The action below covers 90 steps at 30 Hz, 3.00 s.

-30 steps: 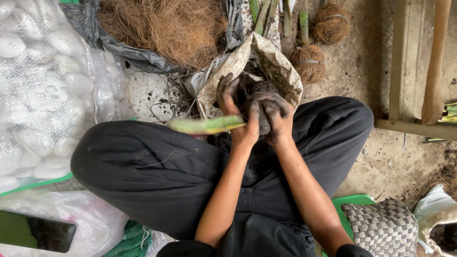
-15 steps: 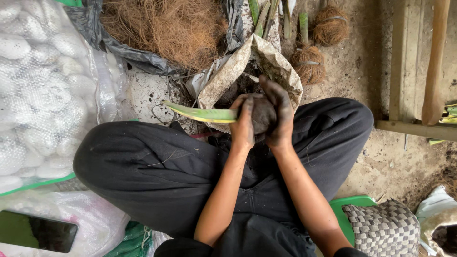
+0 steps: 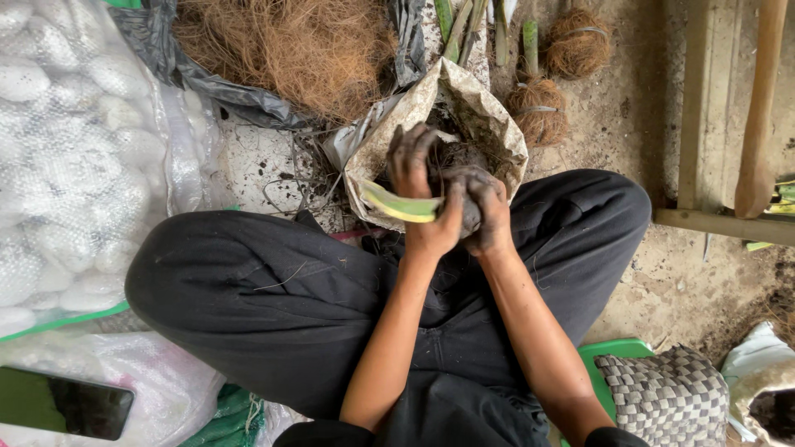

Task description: The person sits cross-legged and wraps a small plant with a long leaf in a ball of dark soil or compost. They repeatedly press and shape the soil around the plant base with both hands, occasionally adding more soil from a nearby sack.

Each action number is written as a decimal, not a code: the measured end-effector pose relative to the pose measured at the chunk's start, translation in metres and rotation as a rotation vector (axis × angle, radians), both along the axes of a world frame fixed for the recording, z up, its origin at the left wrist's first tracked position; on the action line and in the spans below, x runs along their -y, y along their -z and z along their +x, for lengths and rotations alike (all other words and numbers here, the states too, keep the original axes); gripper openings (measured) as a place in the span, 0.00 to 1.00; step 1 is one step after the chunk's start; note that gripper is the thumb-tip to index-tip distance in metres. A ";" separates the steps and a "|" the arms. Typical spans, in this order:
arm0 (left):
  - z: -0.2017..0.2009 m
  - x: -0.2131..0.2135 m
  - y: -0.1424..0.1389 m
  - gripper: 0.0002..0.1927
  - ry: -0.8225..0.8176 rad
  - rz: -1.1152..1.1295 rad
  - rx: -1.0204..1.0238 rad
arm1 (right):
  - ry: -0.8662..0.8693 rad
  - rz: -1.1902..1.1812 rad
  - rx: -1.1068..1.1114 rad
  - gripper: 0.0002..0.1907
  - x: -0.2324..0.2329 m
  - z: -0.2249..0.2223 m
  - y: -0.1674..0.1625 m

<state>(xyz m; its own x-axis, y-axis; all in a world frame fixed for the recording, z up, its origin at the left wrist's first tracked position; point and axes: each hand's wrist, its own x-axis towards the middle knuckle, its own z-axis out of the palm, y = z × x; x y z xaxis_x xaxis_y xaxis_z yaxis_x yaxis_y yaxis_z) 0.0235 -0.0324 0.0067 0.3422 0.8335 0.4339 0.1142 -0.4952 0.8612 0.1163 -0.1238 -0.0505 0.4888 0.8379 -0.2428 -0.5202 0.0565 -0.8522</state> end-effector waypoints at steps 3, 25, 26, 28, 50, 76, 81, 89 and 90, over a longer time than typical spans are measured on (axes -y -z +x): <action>-0.009 0.002 0.008 0.28 0.003 -0.117 -0.003 | 0.013 -0.060 0.131 0.31 0.001 -0.001 0.007; -0.006 -0.002 0.050 0.12 0.155 -0.994 0.682 | -0.147 -0.103 0.210 0.36 -0.004 -0.003 -0.009; -0.006 -0.003 0.051 0.12 0.162 -1.007 0.697 | -0.189 -0.087 0.299 0.34 -0.003 -0.003 -0.010; -0.007 -0.003 0.052 0.12 0.175 -1.003 0.697 | -0.221 -0.081 0.371 0.35 -0.002 -0.002 -0.013; -0.013 -0.011 0.031 0.20 0.166 -1.358 0.681 | -0.232 -0.030 0.663 0.36 -0.018 -0.001 -0.044; -0.001 0.016 0.054 0.10 0.212 -0.788 0.392 | 0.102 0.254 -0.263 0.36 -0.027 -0.008 -0.049; 0.001 0.009 0.022 0.26 -0.008 -0.015 -0.097 | -0.038 0.102 -0.230 0.28 -0.013 0.000 -0.032; 0.006 0.010 0.028 0.33 0.073 -0.704 0.275 | 0.273 0.038 0.450 0.19 -0.018 -0.019 -0.032; 0.009 0.012 0.035 0.31 0.127 -0.922 0.418 | 0.338 0.041 0.703 0.20 -0.022 -0.023 -0.035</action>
<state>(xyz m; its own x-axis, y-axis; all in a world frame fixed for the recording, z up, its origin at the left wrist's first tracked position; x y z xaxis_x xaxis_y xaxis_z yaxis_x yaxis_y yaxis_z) 0.0321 -0.0447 -0.0287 0.4199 0.8714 -0.2538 -0.2900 0.3938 0.8722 0.0931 -0.1021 -0.0152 0.7467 0.6177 0.2467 0.1923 0.1545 -0.9691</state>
